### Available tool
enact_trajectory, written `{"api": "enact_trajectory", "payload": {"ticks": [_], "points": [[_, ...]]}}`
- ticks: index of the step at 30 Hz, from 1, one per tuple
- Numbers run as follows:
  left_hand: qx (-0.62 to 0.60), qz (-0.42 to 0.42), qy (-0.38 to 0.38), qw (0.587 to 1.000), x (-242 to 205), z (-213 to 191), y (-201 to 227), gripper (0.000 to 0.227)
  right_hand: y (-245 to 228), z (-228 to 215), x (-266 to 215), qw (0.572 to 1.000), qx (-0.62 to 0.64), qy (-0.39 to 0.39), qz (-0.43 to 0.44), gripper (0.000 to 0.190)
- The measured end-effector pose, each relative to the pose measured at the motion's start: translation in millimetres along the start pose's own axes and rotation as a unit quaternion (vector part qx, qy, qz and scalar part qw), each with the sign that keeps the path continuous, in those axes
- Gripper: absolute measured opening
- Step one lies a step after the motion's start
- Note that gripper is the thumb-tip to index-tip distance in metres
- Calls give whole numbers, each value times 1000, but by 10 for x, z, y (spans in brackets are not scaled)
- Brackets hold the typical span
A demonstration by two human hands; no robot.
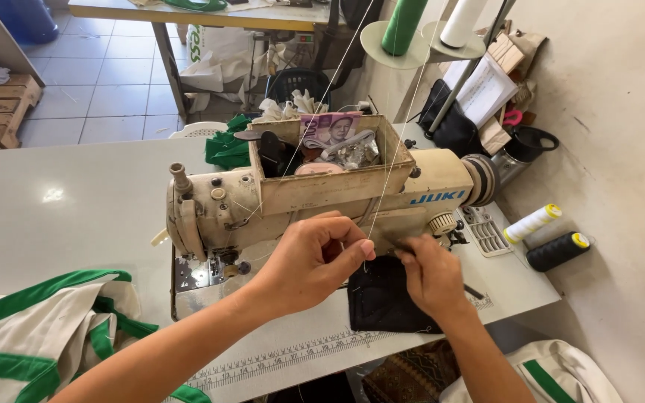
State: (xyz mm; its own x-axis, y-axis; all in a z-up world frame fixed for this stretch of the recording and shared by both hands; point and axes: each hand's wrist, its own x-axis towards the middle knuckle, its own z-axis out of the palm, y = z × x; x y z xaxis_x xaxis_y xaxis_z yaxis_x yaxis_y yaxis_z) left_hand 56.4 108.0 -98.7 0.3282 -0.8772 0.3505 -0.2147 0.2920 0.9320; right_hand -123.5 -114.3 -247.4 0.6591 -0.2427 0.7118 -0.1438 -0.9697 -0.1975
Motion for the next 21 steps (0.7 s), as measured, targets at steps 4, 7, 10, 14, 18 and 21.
{"api": "enact_trajectory", "payload": {"ticks": [4,7,10,14,18,21], "points": [[9,6,4,1000,-8,19,13,18,-321,-329,449,998,-23,58,-30,26],[14,20,7,1000,-1,24,-19,18,-478,-384,660,992,-43,97,-72,24],[13,25,11,1000,1,20,-10,18,-565,-397,770,992,-25,103,-68,27],[9,30,22,999,-36,88,-90,17,-629,-432,748,994,-10,93,-58,31],[164,-20,-150,975,-360,314,-425,21,-529,-345,493,995,-12,46,-92,36],[335,-108,-465,813,-758,310,-464,51,-337,-72,77,990,-23,-34,-134,37]]}}
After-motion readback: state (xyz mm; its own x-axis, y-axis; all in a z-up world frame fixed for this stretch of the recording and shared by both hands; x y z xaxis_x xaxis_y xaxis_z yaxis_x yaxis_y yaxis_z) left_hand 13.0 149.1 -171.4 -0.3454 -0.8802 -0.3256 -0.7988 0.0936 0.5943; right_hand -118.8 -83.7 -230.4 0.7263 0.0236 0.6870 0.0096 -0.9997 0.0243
